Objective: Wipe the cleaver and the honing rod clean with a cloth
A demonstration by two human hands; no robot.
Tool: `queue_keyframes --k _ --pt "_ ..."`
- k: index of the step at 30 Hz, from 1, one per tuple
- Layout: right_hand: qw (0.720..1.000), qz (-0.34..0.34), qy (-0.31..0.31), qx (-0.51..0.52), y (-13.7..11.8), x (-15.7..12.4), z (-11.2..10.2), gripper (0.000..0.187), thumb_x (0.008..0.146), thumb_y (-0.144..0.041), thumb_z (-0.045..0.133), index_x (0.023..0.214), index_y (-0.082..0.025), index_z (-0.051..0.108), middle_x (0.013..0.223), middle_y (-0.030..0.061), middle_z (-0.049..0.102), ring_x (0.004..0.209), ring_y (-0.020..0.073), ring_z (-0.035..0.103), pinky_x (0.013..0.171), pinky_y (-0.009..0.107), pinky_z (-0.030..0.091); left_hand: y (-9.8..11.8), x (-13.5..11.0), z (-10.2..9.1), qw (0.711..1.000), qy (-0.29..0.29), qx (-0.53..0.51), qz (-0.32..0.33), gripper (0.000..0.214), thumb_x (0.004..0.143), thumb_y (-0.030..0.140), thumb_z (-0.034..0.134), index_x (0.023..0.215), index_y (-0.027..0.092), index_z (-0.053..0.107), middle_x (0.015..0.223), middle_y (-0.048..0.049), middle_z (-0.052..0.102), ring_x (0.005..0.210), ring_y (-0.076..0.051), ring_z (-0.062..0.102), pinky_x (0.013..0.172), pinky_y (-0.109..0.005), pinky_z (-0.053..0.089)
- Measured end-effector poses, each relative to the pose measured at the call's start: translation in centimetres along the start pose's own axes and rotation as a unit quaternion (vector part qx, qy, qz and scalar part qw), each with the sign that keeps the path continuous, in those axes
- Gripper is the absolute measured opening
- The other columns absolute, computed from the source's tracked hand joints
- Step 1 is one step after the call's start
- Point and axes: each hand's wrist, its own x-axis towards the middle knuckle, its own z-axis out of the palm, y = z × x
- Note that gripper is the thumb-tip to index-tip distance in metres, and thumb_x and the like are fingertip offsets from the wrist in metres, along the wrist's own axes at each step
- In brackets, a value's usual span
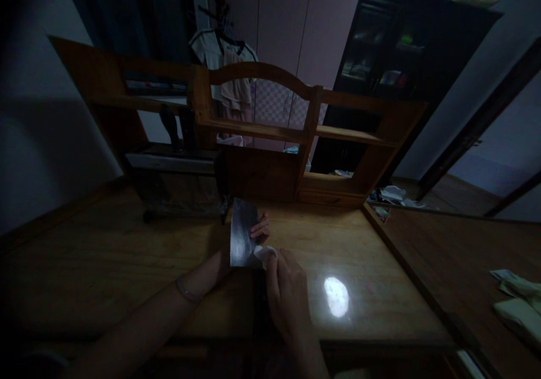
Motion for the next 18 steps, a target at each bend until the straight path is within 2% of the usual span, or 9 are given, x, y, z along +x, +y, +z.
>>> queue_keyframes --k 2,5,12,18 --pt "0.999 -0.011 -0.03 -0.021 -0.3 0.1 0.5 0.029 0.098 -0.025 0.028 0.092 -0.022 0.056 0.088 0.0043 0.057 0.084 0.0188 0.054 0.076 0.03 0.039 0.1 0.0 0.2 1.0 0.01 0.008 0.003 0.031 0.092 0.012 0.03 0.064 0.019 0.039 0.046 0.0088 0.02 0.031 -0.005 0.021 0.043 -0.018 0.036" --pt "0.998 -0.016 -0.043 -0.04 -0.5 0.1 1.3 0.028 0.098 -0.024 0.028 0.087 -0.022 0.053 0.085 0.0041 0.055 0.082 0.0189 0.053 0.074 0.03 0.04 0.1 0.0 0.0 1.0 0.02 0.018 0.009 0.027 0.092 0.016 0.032 0.068 0.019 0.044 0.047 0.0083 0.021 0.032 -0.006 0.021 0.043 -0.02 0.037" --pt "0.998 -0.027 -0.042 -0.041 -0.4 0.0 1.5 0.028 0.098 -0.022 0.03 0.082 -0.021 0.052 0.083 0.0041 0.055 0.081 0.0186 0.052 0.074 0.03 0.039 0.0 0.0 -1.1 0.999 0.031 0.027 0.033 0.023 0.093 0.026 0.036 0.077 0.018 0.051 0.05 0.0064 0.026 0.038 -0.008 0.029 0.05 -0.024 0.041" --pt "1.0 -0.003 -0.011 0.02 -0.4 -0.4 0.9 0.031 0.098 -0.023 0.028 0.086 -0.021 0.056 0.083 0.0032 0.055 0.079 0.017 0.053 0.073 0.029 0.04 0.0 0.3 -1.0 0.998 0.034 0.032 0.032 0.024 0.092 0.018 0.032 0.08 0.019 0.052 0.049 0.0065 0.026 0.037 -0.009 0.027 0.051 -0.024 0.042"
